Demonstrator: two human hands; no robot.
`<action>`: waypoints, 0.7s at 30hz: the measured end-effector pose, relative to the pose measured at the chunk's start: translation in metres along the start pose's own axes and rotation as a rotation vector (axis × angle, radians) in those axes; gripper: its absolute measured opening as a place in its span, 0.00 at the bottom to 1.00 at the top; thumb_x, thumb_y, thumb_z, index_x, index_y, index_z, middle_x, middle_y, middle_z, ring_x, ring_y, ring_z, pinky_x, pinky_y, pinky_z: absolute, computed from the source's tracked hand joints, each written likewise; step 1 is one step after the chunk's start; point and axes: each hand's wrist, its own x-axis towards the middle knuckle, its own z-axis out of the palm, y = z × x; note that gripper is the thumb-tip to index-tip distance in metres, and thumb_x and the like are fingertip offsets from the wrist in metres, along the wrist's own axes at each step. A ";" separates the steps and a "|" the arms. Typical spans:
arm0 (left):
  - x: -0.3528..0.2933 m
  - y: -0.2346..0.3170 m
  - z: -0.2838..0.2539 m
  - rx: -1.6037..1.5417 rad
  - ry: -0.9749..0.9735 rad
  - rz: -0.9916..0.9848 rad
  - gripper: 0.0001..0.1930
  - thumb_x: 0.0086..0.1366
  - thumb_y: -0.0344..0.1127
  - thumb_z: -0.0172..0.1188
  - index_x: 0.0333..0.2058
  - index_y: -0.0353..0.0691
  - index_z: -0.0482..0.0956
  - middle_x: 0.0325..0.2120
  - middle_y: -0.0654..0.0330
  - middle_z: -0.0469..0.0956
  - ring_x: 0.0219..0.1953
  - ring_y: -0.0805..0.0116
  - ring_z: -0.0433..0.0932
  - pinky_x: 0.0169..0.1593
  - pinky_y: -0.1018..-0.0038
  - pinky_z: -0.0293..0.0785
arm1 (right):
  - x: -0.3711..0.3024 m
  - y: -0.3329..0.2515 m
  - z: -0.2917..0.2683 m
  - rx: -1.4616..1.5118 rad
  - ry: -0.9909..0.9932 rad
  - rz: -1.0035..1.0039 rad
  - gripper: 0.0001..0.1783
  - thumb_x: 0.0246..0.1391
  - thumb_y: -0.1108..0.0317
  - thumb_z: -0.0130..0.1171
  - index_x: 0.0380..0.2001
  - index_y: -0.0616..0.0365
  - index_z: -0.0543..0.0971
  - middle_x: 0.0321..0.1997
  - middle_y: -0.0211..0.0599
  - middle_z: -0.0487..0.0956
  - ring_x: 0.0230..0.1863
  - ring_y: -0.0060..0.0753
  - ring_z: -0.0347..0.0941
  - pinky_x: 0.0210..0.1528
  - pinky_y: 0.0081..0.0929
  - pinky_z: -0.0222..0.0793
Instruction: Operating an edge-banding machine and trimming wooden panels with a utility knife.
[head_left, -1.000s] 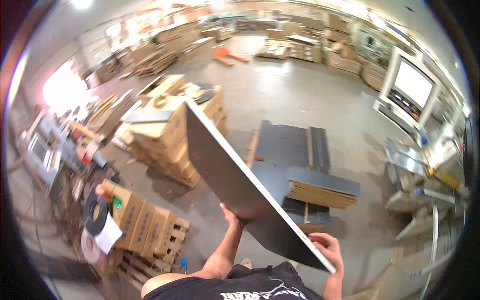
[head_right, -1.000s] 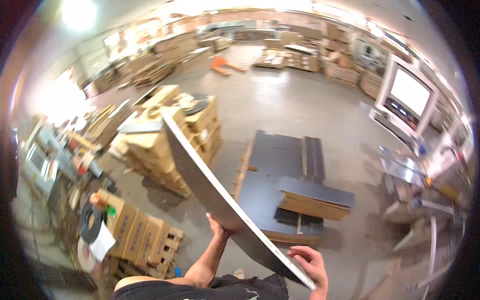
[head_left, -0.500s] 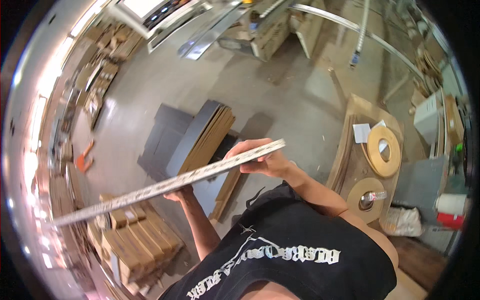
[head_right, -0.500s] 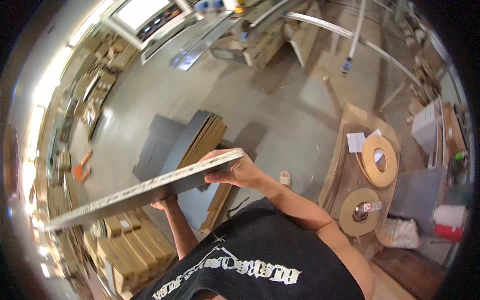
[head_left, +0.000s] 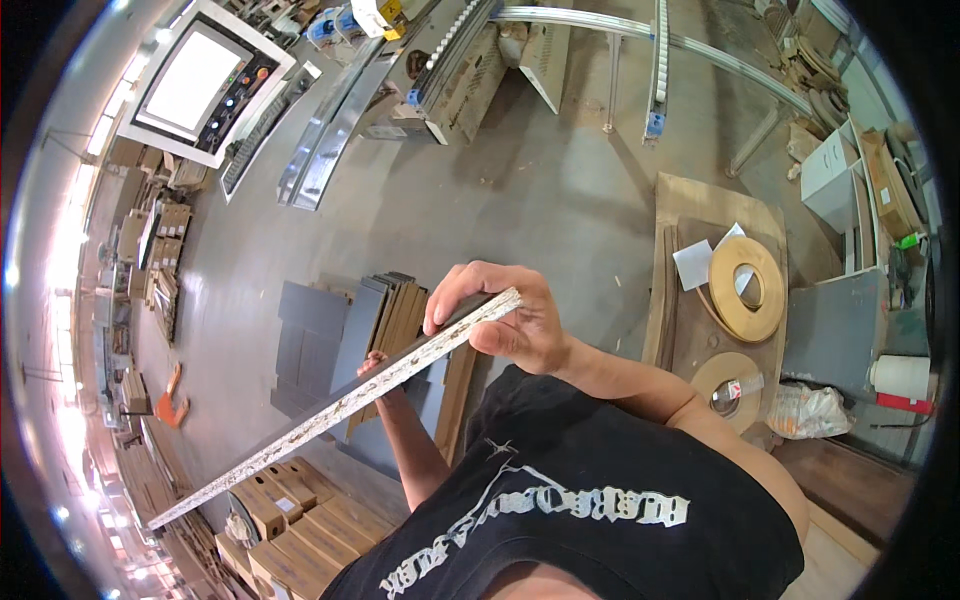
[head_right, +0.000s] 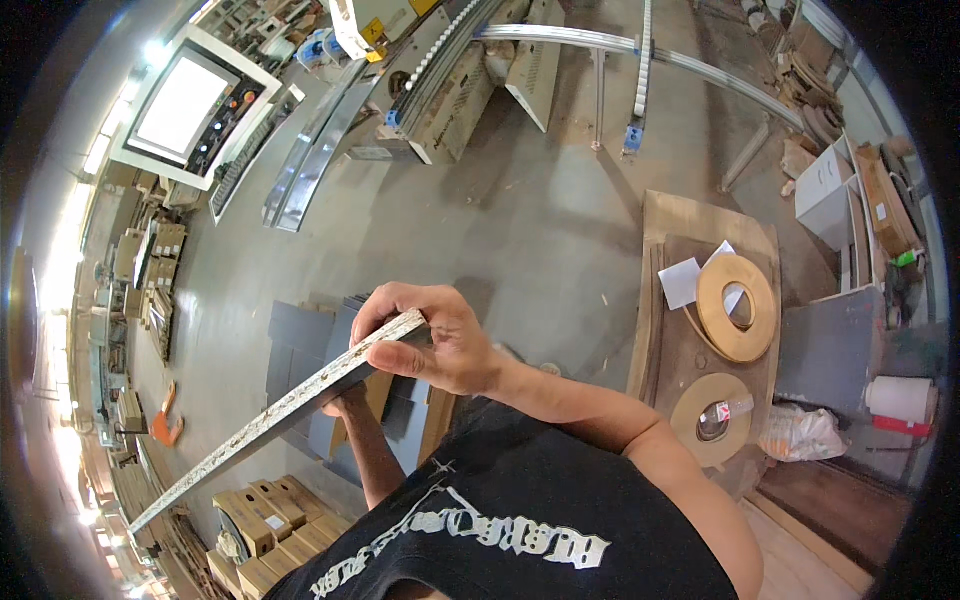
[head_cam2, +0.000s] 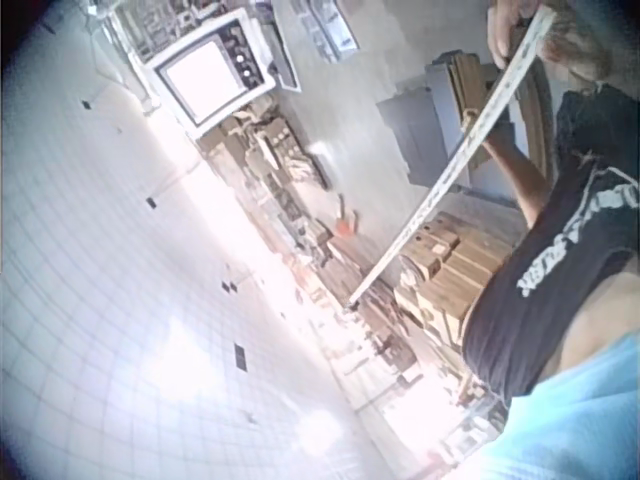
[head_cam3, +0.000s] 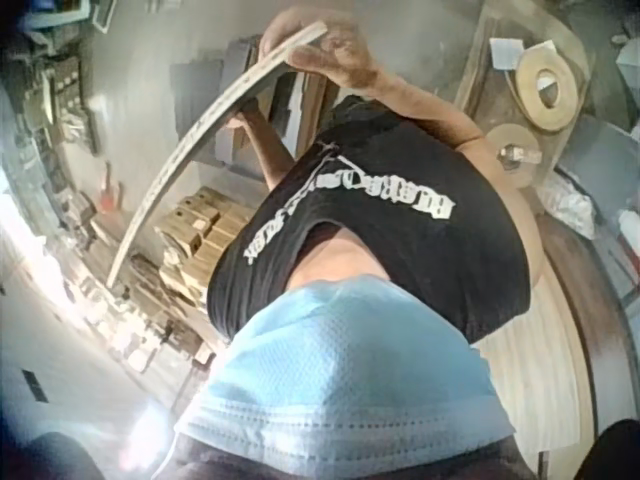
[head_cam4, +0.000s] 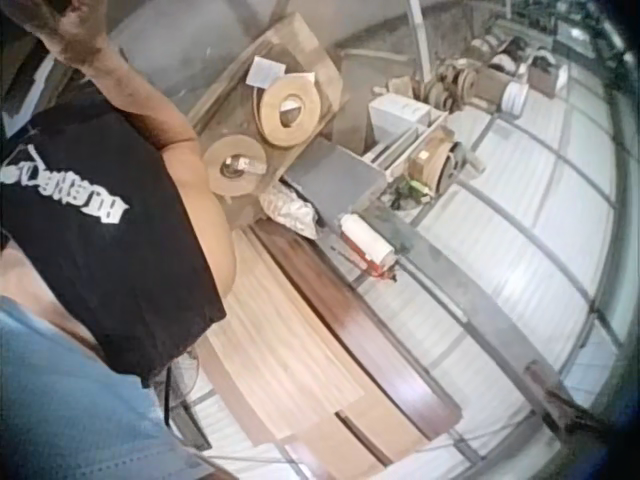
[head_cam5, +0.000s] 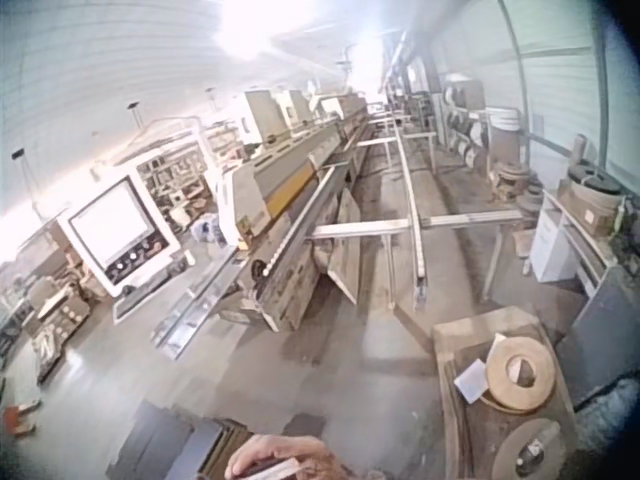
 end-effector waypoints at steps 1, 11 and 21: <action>0.033 -0.002 -0.006 -0.010 0.004 0.012 0.16 0.69 0.28 0.36 0.20 0.48 0.60 0.11 0.74 0.47 0.13 0.78 0.50 0.27 0.80 0.62 | 0.011 -0.002 0.000 -0.039 -0.011 0.014 0.18 0.58 0.59 0.58 0.36 0.67 0.75 0.36 0.44 0.77 0.39 0.32 0.75 0.44 0.29 0.70; 0.264 -0.089 -0.016 0.175 -1.050 0.472 0.13 0.66 0.43 0.54 0.43 0.41 0.71 0.39 0.57 0.75 0.43 0.62 0.75 0.51 0.59 0.73 | 0.135 0.071 -0.004 -0.082 0.266 -0.107 0.11 0.53 0.69 0.43 0.27 0.66 0.72 0.27 0.40 0.73 0.27 0.24 0.66 0.32 0.22 0.62; 0.153 -0.144 0.140 -0.570 -1.219 -0.005 0.20 0.68 0.48 0.52 0.45 0.35 0.73 0.50 0.46 0.72 0.57 0.60 0.67 0.65 0.61 0.58 | 0.250 0.103 -0.120 -0.244 0.633 -0.301 0.19 0.58 0.55 0.37 0.22 0.56 0.69 0.18 0.34 0.62 0.21 0.29 0.60 0.23 0.26 0.59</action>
